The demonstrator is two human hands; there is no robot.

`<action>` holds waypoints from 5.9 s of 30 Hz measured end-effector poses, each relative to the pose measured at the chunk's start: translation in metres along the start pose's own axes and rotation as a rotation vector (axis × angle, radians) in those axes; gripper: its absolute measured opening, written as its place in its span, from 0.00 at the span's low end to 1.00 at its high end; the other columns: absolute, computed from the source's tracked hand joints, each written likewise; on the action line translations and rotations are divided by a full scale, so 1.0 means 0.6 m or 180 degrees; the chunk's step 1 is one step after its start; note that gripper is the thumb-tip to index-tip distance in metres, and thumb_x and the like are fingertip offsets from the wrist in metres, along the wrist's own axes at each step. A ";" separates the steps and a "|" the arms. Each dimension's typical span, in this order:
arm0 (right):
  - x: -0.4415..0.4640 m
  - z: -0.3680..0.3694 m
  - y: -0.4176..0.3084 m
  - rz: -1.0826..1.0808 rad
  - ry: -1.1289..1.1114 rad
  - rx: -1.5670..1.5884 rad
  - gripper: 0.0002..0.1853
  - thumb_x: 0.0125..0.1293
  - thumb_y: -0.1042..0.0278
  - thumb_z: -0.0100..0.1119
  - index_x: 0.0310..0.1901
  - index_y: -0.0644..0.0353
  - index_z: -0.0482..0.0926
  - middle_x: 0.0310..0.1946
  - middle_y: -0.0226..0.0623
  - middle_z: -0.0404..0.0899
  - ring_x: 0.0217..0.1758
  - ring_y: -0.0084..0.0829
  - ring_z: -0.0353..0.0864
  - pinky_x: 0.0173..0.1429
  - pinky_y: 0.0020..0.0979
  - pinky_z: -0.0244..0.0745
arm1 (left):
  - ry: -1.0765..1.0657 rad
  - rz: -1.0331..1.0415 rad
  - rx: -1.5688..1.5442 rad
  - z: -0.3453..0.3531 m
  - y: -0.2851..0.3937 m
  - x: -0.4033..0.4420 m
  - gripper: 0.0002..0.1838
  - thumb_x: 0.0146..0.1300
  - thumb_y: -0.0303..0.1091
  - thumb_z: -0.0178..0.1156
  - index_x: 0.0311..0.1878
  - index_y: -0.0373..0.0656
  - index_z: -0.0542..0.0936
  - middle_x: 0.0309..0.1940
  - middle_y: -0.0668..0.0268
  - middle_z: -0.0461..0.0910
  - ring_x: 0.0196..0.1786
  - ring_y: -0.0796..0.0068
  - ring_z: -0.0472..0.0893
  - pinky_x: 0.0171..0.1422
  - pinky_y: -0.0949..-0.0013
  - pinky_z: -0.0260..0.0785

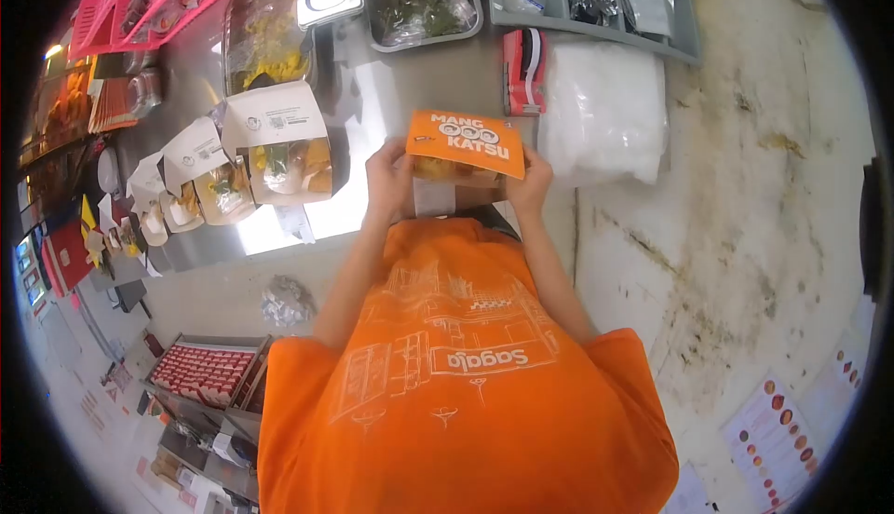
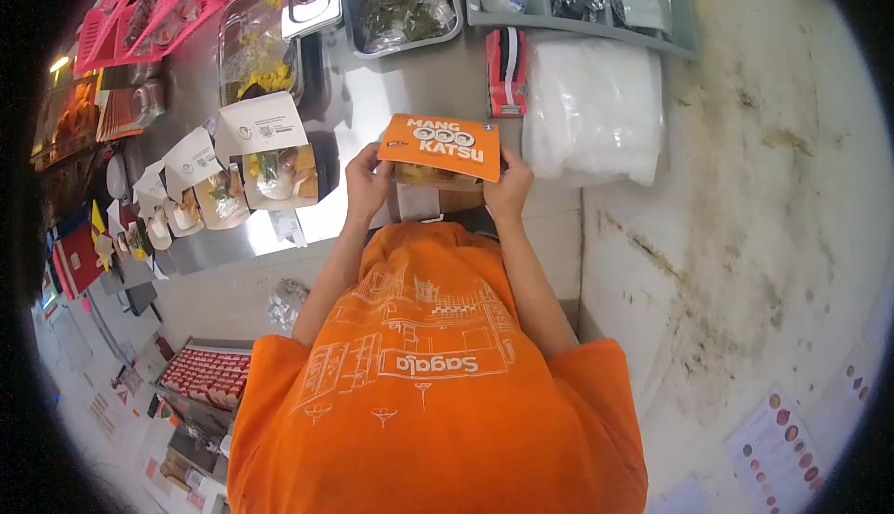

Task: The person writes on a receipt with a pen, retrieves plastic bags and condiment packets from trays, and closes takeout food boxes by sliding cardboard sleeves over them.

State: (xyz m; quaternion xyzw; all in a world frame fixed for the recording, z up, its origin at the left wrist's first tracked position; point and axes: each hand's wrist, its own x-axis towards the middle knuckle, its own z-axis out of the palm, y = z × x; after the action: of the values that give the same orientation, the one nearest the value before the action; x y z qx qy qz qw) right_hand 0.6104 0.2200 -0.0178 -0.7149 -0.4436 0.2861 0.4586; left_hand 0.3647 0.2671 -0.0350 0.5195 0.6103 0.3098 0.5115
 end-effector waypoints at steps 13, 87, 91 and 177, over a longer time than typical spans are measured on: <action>0.018 -0.090 -0.037 0.2398 -0.1361 0.3194 0.26 0.68 0.63 0.63 0.62 0.71 0.73 0.50 0.48 0.82 0.53 0.33 0.83 0.56 0.32 0.77 | -0.1636 -0.0874 0.0387 -0.070 0.120 0.036 0.28 0.64 0.40 0.65 0.66 0.38 0.76 0.67 0.56 0.72 0.68 0.64 0.72 0.68 0.62 0.67; 0.133 -0.350 -0.122 0.0293 0.0189 -0.1177 0.21 0.71 0.59 0.63 0.25 0.65 0.73 0.19 0.38 0.70 0.23 0.28 0.66 0.30 0.33 0.64 | -0.1569 0.1897 0.1989 0.173 0.195 -0.034 0.37 0.54 0.46 0.72 0.65 0.39 0.72 0.66 0.50 0.69 0.69 0.46 0.68 0.73 0.45 0.60; 0.099 -0.331 0.019 -0.0507 0.0744 -0.1648 0.16 0.70 0.62 0.64 0.28 0.64 0.78 0.21 0.37 0.77 0.26 0.33 0.76 0.35 0.37 0.71 | -0.2736 0.1903 0.2246 0.101 -0.051 -0.041 0.17 0.60 0.44 0.67 0.51 0.51 0.84 0.52 0.59 0.82 0.59 0.54 0.79 0.60 0.52 0.73; -0.486 0.043 -0.309 0.0485 -0.4938 0.0829 0.13 0.69 0.64 0.61 0.34 0.67 0.83 0.29 0.38 0.84 0.33 0.29 0.83 0.36 0.35 0.77 | 0.2937 0.0318 -0.1186 -0.049 -0.008 -0.760 0.21 0.60 0.51 0.69 0.41 0.39 0.86 0.27 0.56 0.83 0.31 0.68 0.81 0.40 0.61 0.74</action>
State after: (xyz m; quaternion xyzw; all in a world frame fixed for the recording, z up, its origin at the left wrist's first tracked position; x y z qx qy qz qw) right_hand 0.3913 0.0034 0.1410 -0.2803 -0.5496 0.7832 0.0775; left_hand 0.3065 -0.1637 0.1069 0.2567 0.6816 0.6353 0.2568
